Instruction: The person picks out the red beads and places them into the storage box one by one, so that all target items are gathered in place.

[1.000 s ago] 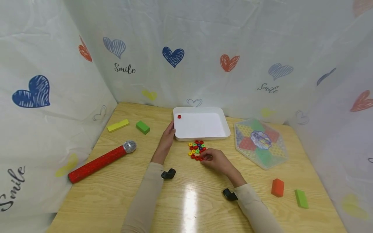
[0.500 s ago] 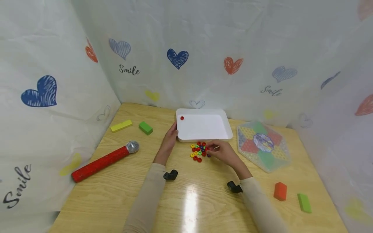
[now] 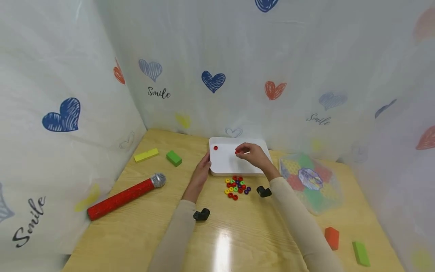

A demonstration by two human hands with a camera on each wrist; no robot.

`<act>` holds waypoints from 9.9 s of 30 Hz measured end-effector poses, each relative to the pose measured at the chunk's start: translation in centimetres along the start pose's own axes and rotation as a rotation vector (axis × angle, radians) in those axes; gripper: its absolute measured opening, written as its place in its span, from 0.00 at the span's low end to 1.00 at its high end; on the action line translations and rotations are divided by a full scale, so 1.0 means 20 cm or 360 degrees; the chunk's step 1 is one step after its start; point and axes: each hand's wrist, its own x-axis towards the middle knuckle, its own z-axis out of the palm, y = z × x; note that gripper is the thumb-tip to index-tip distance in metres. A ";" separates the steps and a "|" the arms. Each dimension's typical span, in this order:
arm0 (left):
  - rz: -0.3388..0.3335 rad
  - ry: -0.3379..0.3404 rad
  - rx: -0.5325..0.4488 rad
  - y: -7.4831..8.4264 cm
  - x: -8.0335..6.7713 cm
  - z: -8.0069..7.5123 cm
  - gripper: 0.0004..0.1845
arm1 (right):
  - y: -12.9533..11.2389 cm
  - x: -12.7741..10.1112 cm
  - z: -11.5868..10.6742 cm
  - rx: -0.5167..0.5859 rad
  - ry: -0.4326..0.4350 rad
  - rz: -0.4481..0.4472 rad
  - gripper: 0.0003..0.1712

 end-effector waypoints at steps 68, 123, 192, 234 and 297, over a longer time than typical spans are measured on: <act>0.0035 0.0040 0.0045 0.01 -0.01 -0.05 0.27 | -0.18 0.28 0.04 -0.0355 -0.0332 -0.0079 0.21; -0.0043 0.0107 0.0030 0.05 -0.05 -0.19 0.27 | -0.01 -0.45 0.32 -0.0387 -0.0198 -0.0227 0.04; 0.0069 0.0053 0.0052 0.04 -0.08 -0.21 0.26 | -0.10 0.51 0.21 -0.0332 -0.0396 -0.0275 0.07; 0.0036 0.0056 0.0050 0.04 -0.06 -0.21 0.27 | -0.18 -0.09 0.06 -0.0018 -0.0431 -0.0436 0.17; -0.0031 0.0130 0.0072 -0.10 -0.15 -0.22 0.27 | 0.13 0.41 0.09 0.0298 -0.0582 -0.0149 0.19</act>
